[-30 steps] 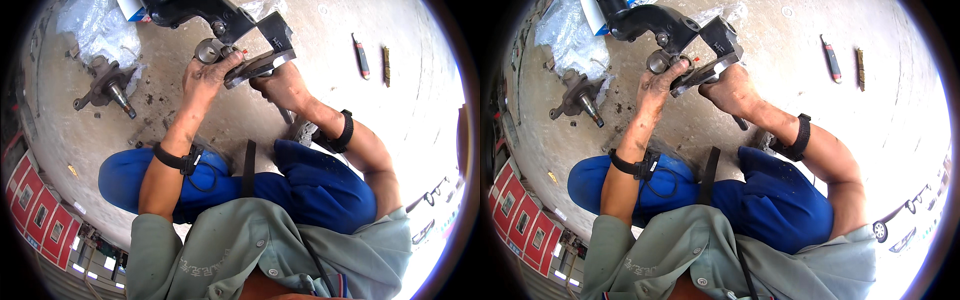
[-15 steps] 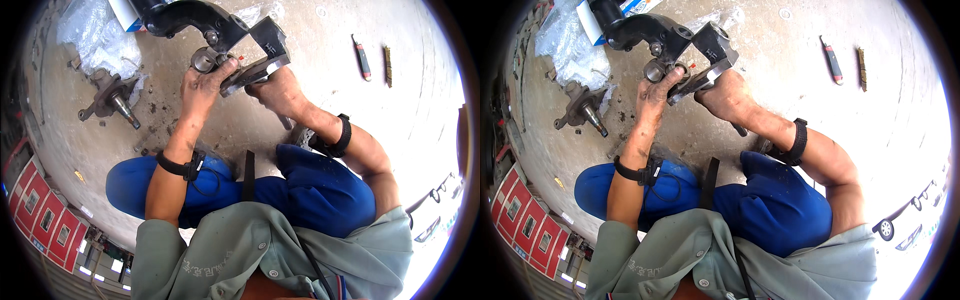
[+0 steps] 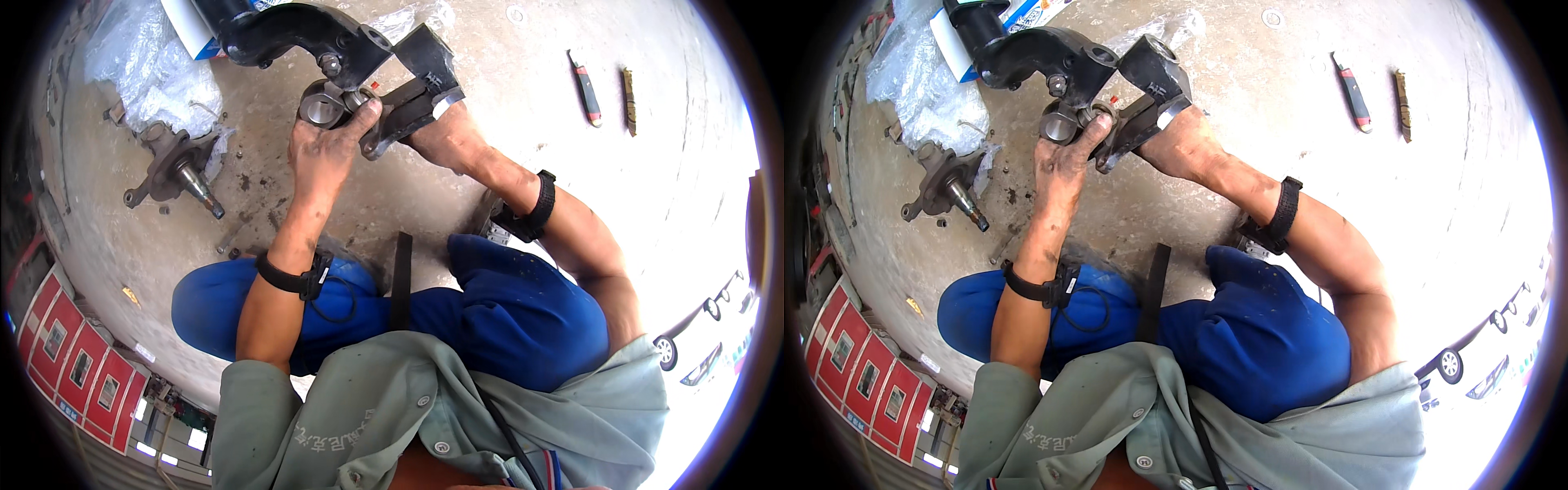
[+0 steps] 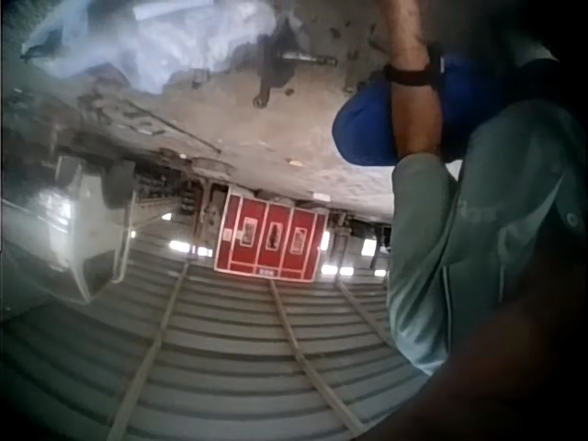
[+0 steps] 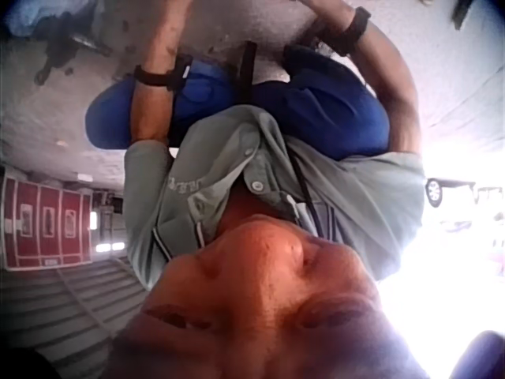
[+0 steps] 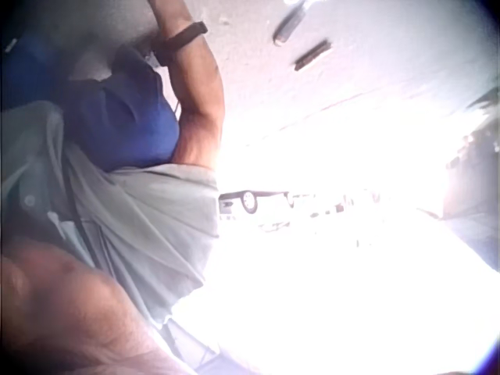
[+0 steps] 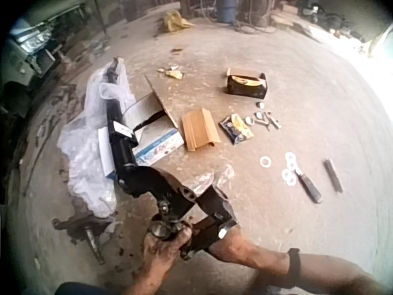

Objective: The person fits metal components together by hand, placing circular washers and a bearing onto a metal shaft on the ground.

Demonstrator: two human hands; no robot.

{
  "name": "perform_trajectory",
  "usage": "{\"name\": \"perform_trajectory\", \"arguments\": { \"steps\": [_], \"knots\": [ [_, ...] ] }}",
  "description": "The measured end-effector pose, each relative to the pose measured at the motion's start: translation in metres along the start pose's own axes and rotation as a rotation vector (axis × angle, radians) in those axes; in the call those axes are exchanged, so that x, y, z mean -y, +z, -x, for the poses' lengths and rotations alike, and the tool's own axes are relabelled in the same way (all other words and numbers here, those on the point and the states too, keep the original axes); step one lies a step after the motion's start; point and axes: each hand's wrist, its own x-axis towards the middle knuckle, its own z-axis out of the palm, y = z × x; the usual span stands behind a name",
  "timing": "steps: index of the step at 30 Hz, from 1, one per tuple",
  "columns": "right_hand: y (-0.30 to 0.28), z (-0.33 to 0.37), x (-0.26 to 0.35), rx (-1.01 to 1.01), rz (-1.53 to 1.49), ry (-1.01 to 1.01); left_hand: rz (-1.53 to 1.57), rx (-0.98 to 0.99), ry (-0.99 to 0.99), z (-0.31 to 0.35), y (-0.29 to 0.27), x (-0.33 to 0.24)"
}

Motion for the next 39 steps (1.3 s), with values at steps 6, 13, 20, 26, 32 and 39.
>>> {"name": "perform_trajectory", "arguments": {
  "steps": [6, 13, 20, 26, 32, 39],
  "knots": [
    [0.002, 0.009, 0.014, -0.033, -0.062, 0.166, -0.004, 0.014, -0.092, 0.0, -0.006, 0.003],
    [0.0, 0.006, 0.015, -0.032, -0.084, 0.145, -0.087, 0.065, -0.095, -0.004, -0.01, -0.002],
    [0.005, 0.013, 0.017, -0.101, -0.195, 0.248, -0.045, 0.075, -0.106, -0.01, -0.012, -0.004],
    [0.009, -0.001, -0.003, -0.045, -0.026, 0.127, -0.165, 0.032, -0.017, -0.007, -0.009, 0.003],
    [-0.002, 0.014, 0.017, 0.038, -0.1, 0.274, -0.049, 0.085, -0.158, -0.006, -0.012, -0.011],
    [0.006, -0.002, 0.007, -0.022, -0.095, 0.214, -0.088, 0.054, -0.042, -0.013, -0.013, -0.002]
  ]
}}
